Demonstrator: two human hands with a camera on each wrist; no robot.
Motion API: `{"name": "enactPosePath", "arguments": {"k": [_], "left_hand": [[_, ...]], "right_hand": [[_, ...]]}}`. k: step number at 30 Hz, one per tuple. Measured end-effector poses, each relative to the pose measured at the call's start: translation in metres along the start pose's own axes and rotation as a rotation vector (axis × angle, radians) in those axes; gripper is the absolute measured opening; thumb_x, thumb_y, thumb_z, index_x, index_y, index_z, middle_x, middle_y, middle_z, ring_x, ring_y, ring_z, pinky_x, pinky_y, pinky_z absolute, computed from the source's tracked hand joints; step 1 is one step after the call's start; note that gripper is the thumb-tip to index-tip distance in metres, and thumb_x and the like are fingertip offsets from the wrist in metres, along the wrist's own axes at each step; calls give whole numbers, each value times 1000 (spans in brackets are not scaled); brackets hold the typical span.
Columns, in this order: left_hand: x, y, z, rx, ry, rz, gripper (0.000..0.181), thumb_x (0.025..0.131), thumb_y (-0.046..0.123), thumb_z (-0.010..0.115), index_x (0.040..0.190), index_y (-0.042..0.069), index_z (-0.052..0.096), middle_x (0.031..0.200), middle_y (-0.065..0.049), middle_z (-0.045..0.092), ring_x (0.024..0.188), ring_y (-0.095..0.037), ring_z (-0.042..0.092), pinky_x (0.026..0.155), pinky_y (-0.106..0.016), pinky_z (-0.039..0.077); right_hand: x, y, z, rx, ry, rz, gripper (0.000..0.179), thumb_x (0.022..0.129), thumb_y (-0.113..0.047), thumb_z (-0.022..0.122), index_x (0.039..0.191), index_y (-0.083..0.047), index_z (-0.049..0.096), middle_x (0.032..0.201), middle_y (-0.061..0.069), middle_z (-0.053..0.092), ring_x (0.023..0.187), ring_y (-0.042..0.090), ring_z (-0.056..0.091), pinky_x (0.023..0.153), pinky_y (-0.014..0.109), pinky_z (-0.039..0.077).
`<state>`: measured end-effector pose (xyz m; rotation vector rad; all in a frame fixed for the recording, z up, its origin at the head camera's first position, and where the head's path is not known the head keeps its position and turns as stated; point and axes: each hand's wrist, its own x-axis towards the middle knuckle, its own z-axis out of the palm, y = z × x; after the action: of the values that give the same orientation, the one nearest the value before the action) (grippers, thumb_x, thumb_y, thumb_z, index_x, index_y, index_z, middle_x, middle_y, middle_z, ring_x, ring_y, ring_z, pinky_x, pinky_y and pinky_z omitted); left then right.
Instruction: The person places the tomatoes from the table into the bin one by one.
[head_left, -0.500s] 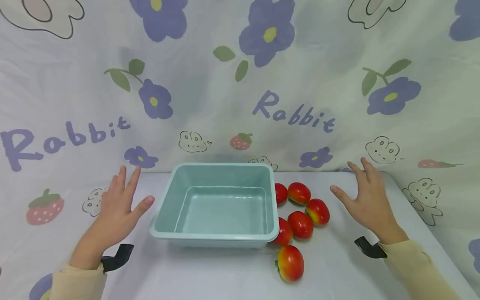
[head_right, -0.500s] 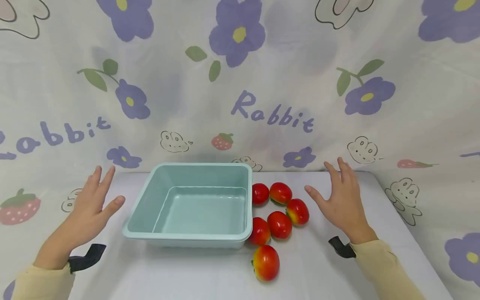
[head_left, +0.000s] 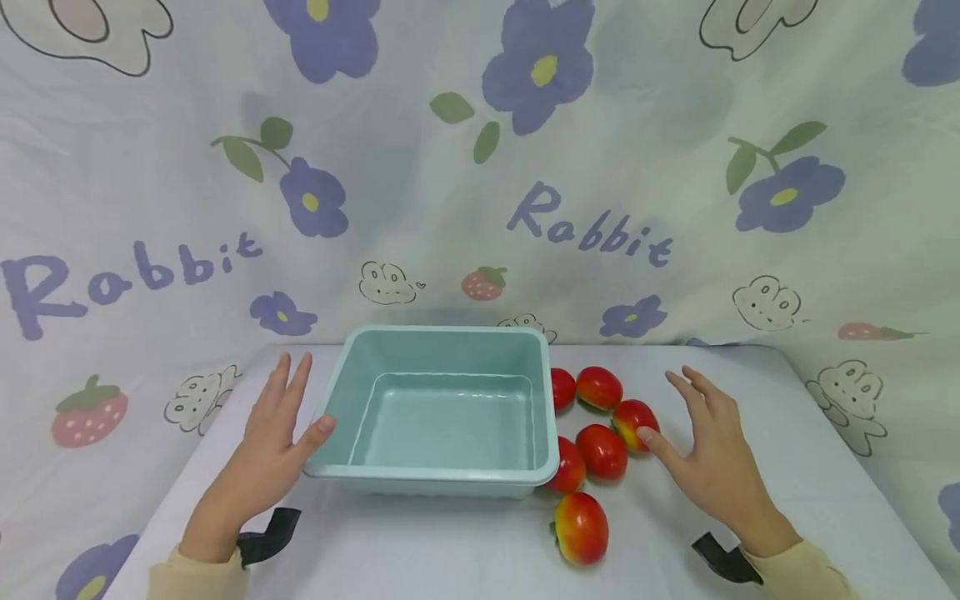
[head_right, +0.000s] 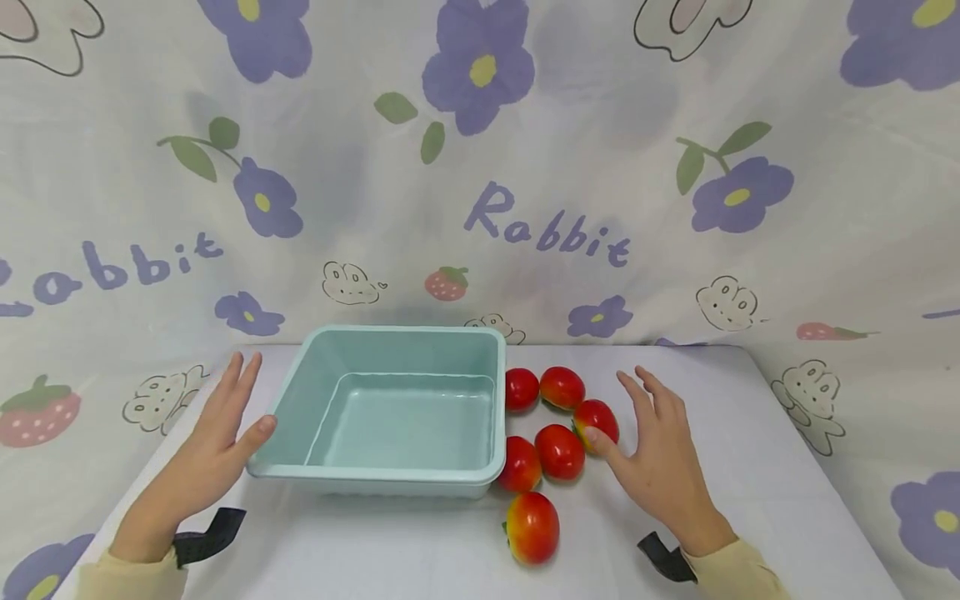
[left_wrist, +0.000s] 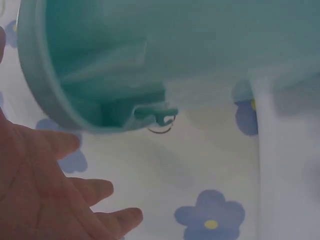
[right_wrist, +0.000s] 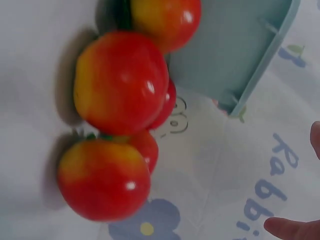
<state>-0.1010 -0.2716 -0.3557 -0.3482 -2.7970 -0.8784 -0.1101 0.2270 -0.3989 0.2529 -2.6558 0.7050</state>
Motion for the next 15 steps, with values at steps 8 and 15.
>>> {"name": "enactPosePath", "arguments": {"k": [8, 15], "left_hand": [[-2, 3, 10, -51, 3, -19, 75, 94, 31, 52, 150, 26, 2, 155, -6, -10, 139, -39, -6, 93, -77, 6], [-3, 4, 17, -79, -3, -28, 81, 91, 33, 58, 150, 28, 3, 155, -3, -8, 139, -38, -1, 94, -75, 13]], "right_hand": [[-23, -10, 12, 22, -39, 25, 81, 74, -46, 73, 140, -12, 39, 142, 15, 32, 122, 36, 32, 79, 65, 44], [-38, -13, 21, 51, -97, 63, 80, 76, -50, 70, 141, -17, 37, 138, 12, 36, 121, 31, 34, 80, 60, 47]]}}
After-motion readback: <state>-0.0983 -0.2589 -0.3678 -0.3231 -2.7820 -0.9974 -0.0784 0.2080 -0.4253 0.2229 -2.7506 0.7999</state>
